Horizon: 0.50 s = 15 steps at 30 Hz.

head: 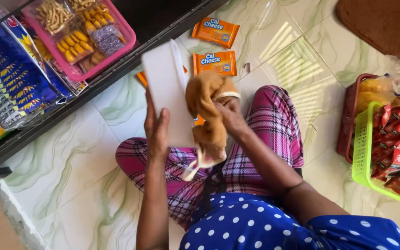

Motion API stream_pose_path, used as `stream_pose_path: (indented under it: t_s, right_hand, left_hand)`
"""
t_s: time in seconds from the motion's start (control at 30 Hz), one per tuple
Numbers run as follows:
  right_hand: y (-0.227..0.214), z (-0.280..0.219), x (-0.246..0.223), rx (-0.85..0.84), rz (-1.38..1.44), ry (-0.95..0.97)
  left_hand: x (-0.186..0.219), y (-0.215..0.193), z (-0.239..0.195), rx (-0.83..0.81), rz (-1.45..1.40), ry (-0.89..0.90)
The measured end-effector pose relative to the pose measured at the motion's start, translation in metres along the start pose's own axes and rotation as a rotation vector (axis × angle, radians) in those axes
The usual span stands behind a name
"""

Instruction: Organize snacks and wipe a plastic container with a cloth.

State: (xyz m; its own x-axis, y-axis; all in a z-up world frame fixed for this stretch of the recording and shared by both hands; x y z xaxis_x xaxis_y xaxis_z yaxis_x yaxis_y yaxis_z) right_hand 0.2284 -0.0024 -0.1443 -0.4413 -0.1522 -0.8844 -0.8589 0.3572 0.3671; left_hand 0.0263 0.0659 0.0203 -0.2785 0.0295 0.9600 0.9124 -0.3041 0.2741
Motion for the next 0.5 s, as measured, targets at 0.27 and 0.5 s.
stream_pose_path:
  t_s: [0.27, 0.5]
  right_hand:
    - [0.092, -0.015, -0.155, -0.263, -1.086, -1.071]
    - [0.026, 0.037, -0.143, 0.129, -0.413, -0.676]
  left_hand:
    - [-0.004, 0.024, -0.028, -0.150, 0.000, -0.123]
    - [0.009, 0.032, -0.048, -0.234, -0.085, -0.185]
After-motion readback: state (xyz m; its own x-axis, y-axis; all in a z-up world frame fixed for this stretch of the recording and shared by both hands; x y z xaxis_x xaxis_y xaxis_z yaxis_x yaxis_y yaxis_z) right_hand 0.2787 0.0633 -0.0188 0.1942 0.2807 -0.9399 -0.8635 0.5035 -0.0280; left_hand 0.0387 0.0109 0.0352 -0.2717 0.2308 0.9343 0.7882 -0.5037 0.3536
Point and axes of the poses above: each hand's wrist, its own z-axis towards the middle knuckle, its own y-axis out of the palm, x = y × z, the point moved 8 cm from there along z, towards the middle knuckle, and after that the axes turned 7 degrees about x, right-handed, at the moved point
